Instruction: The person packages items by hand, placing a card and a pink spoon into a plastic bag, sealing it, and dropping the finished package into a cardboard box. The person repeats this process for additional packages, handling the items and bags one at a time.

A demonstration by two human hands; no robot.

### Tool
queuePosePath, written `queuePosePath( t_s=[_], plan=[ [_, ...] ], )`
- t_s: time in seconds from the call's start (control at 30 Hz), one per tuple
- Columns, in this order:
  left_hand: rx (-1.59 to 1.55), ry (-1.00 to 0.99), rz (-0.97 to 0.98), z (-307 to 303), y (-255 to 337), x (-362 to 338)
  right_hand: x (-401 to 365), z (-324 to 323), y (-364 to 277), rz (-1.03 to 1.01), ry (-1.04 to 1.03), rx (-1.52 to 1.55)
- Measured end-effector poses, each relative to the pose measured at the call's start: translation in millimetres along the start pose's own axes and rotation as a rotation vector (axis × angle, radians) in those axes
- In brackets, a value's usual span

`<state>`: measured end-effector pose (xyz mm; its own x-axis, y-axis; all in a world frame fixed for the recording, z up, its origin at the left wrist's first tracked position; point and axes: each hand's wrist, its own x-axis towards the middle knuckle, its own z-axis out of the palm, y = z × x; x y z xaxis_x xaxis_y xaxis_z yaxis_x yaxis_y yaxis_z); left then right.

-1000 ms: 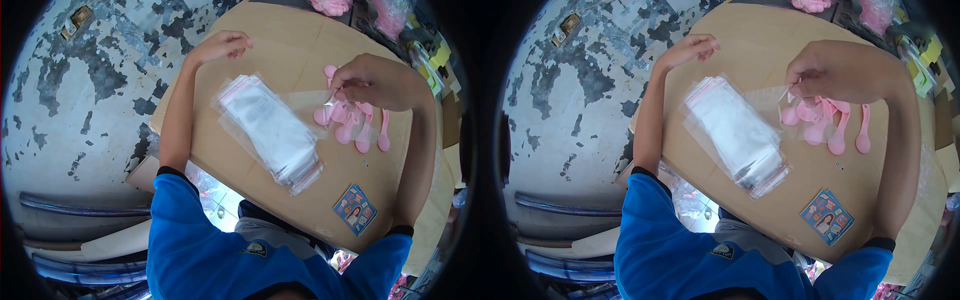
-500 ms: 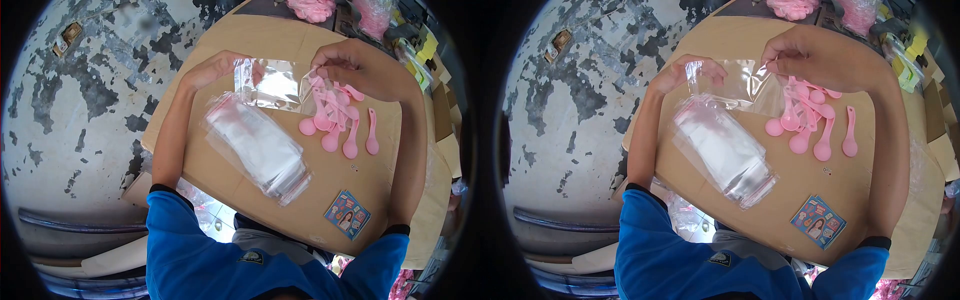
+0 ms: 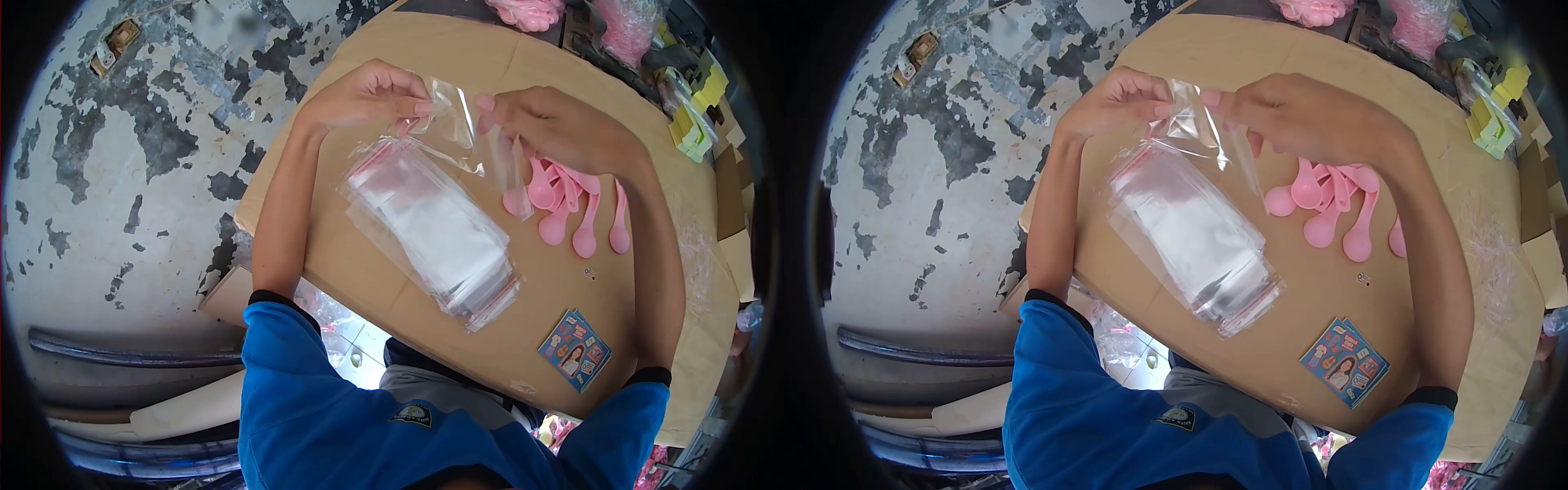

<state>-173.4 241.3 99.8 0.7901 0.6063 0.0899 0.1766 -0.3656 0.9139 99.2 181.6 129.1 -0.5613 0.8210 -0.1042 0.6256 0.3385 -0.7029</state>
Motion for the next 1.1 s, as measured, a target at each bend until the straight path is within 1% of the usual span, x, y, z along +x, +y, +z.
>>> queuePosePath(
  t_s=[0.03, 0.17, 0.27, 0.37, 0.4, 0.47, 0.57, 0.67, 0.77, 0.87, 0.97, 1.07, 1.1],
  plan=[
    [0.005, -0.022, -0.014, -1.2, -0.1, -0.6, 1.9, 5.4, -1.4, 0.028, -0.022, -0.028],
    [0.091, 0.017, -0.01, -24.6, -12.9, -10.2, 6.1, 21.6, -11.0, 0.15, -0.143, -0.154],
    [0.112, 0.054, -0.07, -37.4, -21.9, -20.9, -4.4, 19.8, -44.0, 0.191, -0.274, -0.444],
    [0.139, 0.101, -0.156, -35.6, -16.0, -28.8, 4.3, 33.5, -10.4, -0.122, -0.152, -0.408],
    [0.126, 0.059, -0.165, -36.8, -16.8, -28.4, 2.5, 32.7, -4.4, -0.021, -0.192, -0.407],
    [0.106, -0.022, -0.18, -41.6, -18.8, -27.2, -4.5, 24.7, -27.7, 0.174, -0.271, -0.404],
    [0.132, -0.027, -0.2, -47.8, -29.5, -25.5, -12.7, 16.0, -28.6, 0.087, -0.407, -0.241],
    [0.156, -0.028, -0.323, -52.6, -32.7, -29.6, -8.4, 20.1, -12.0, 0.023, -0.522, -0.48],
    [0.123, -0.142, -0.28, -52.8, -35.0, -28.1, -20.4, 23.2, -26.0, 0.175, -0.578, -0.664],
    [0.136, -0.085, -0.298, -52.3, -42.3, -31.3, -23.0, 30.7, -36.2, 0.245, -0.638, -0.7],
    [0.156, -0.116, -0.327, -54.2, -46.9, -29.6, -20.3, 48.5, -28.4, 0.248, -0.62, -0.725],
    [0.113, -0.106, -0.311, -53.8, -49.3, -29.6, -15.1, 48.8, -14.7, 0.202, -0.617, -0.692],
    [0.11, -0.099, -0.319, -54.9, -51.2, -30.5, -14.7, 44.8, -12.7, 0.224, -0.622, -0.636]
  ],
)
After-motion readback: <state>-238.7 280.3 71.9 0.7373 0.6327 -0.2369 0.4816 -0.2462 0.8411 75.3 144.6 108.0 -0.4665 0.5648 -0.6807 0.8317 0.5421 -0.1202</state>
